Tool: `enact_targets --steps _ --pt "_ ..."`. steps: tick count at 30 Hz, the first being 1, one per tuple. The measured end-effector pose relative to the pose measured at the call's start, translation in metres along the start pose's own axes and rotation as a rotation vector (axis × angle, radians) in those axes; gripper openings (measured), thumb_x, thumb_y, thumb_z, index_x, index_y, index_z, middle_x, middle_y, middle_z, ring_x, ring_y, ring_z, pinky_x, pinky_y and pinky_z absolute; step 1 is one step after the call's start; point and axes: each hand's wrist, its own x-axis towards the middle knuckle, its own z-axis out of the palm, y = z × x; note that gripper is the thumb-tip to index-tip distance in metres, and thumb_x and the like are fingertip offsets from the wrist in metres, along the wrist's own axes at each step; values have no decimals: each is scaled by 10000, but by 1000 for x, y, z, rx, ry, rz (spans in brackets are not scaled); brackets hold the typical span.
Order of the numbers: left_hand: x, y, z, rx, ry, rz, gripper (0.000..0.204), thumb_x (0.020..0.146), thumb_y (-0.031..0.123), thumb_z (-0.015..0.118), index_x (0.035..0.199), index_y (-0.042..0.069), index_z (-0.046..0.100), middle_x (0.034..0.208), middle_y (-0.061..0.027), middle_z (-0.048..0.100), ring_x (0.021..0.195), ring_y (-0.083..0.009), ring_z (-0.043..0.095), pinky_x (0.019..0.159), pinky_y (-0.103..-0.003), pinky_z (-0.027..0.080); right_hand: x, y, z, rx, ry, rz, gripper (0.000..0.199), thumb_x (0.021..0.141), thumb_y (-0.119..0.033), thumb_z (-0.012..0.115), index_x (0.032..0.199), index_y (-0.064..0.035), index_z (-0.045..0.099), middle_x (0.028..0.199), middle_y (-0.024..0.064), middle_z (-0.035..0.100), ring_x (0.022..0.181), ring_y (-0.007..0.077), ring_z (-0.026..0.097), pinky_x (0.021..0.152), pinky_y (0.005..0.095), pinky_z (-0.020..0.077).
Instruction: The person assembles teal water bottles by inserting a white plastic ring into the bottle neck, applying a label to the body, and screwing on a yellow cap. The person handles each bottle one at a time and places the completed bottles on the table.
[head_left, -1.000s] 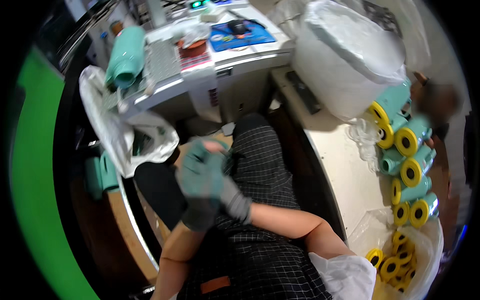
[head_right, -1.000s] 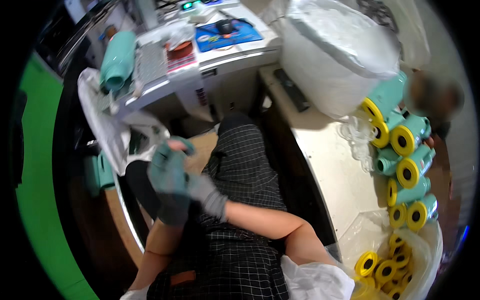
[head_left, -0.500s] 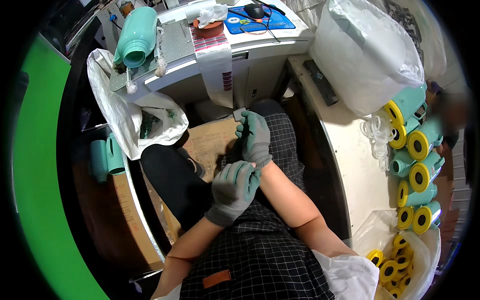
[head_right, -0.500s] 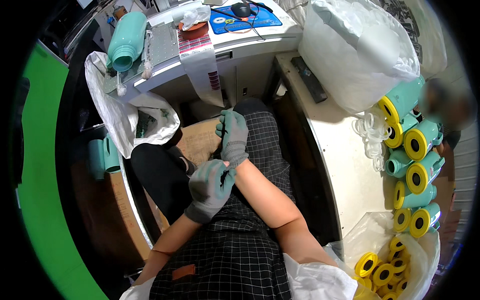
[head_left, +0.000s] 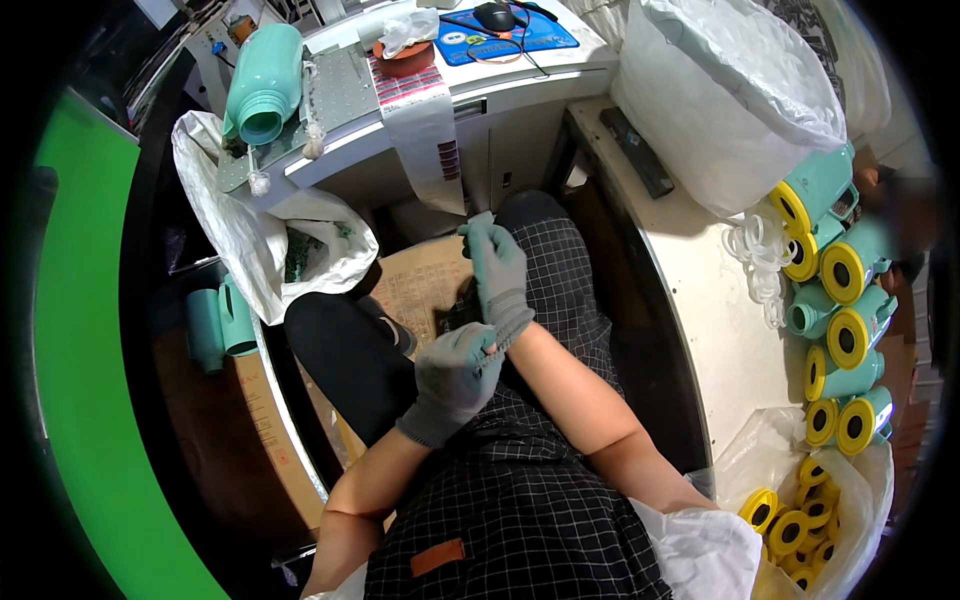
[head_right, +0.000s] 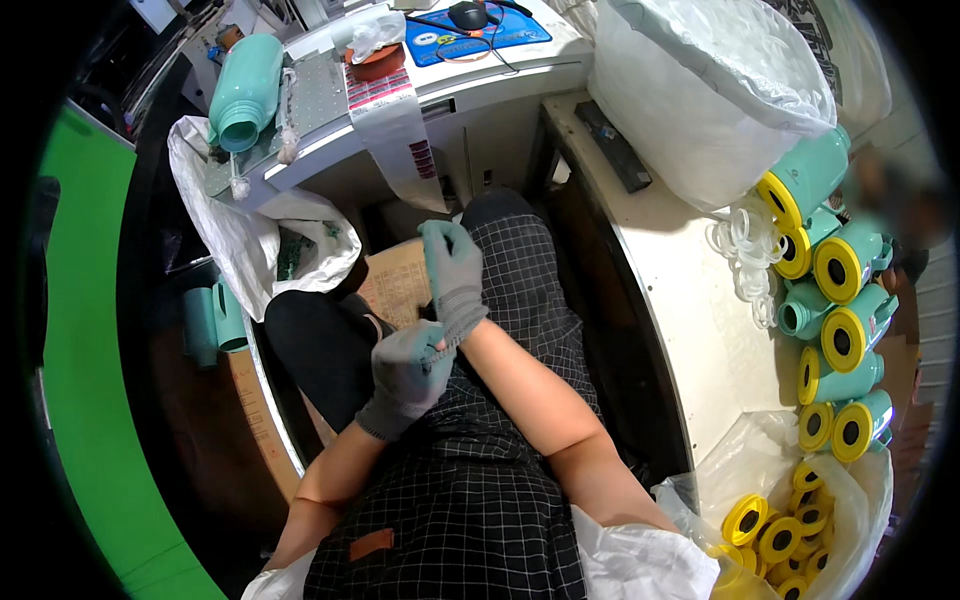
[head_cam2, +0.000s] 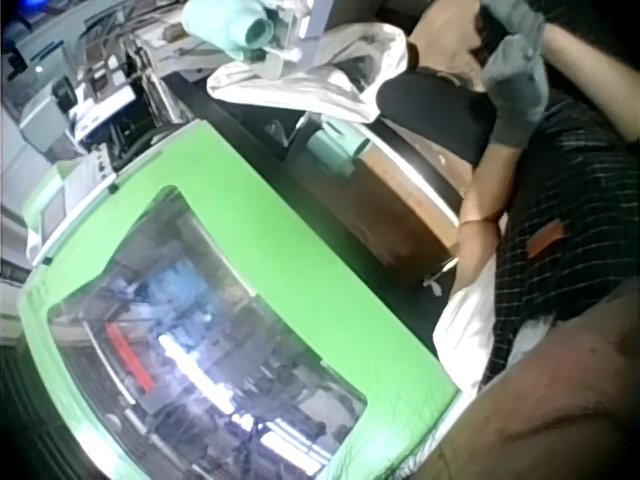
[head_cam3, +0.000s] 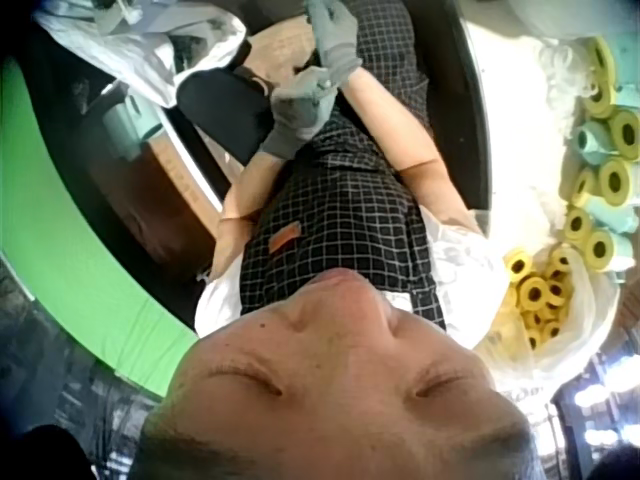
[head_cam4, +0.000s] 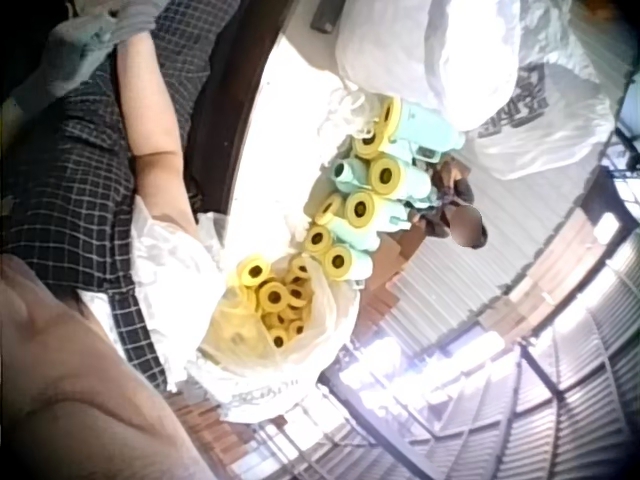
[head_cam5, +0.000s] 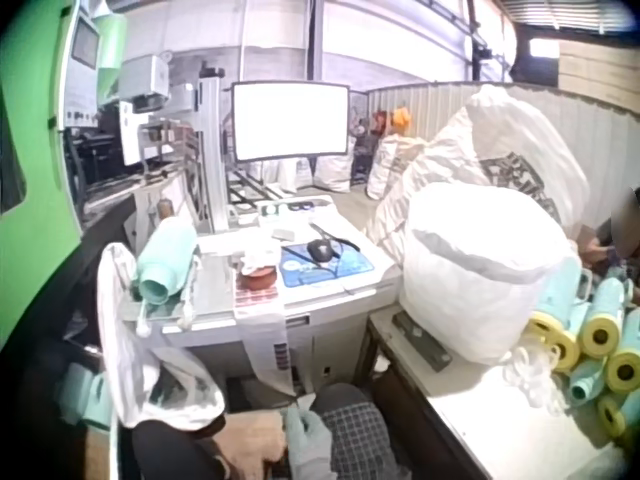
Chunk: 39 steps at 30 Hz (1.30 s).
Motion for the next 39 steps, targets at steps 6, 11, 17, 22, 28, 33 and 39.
enact_targets --steps 6,11,17,22,28,33,39 --pt "29 -24 8 322 138 88 182 837 163 767 1007 107 737 802 -85 666 655 -305 645 583 -412 513 -4 29 10 -835 -158 -411 300 938 -358 707 1109 -112 707 1062 103 670 996 300 641 895 416 501" --pt "3 -35 50 440 53 128 195 882 217 734 1052 120 737 847 -76 672 686 -276 658 585 -415 518 -27 45 4 -1094 -187 -724 442 931 -501 659 1167 -130 701 1105 104 674 1093 327 617 1063 496 381" --pt "-8 22 0 123 -118 236 161 856 155 748 1013 130 718 775 -81 640 642 -296 650 538 -415 493 -10 -3 15 265 -354 335 372 1030 -442 604 1129 -94 692 1065 37 641 955 102 604 808 290 473" --pt "-16 5 15 172 210 -25 299 806 35 768 1073 51 633 773 -115 642 632 -351 635 557 -430 496 -10 -35 5 799 -119 -34 315 1100 -237 480 1208 27 616 1059 78 580 915 119 589 842 248 510" --pt "-3 7 25 -182 210 -264 285 888 58 740 1138 -13 625 932 -144 706 852 -273 722 751 -378 567 -27 -63 9 105 -21 -627 378 943 28 394 1259 69 598 1168 153 625 999 208 669 922 315 553" --pt "-26 -6 53 -1508 169 -698 363 1025 152 558 1337 -26 607 1250 -171 703 1173 -249 664 1005 -380 523 -39 -68 21 399 -183 -572 439 915 89 389 1320 59 555 1188 135 616 1032 185 643 963 324 528" --pt "-18 24 24 79 -528 -69 329 834 259 701 1110 80 684 1029 -145 713 945 -324 689 824 -463 542 -41 -115 4 193 -302 -582 456 1072 -331 467 1133 74 667 1135 140 635 969 221 629 910 354 509"
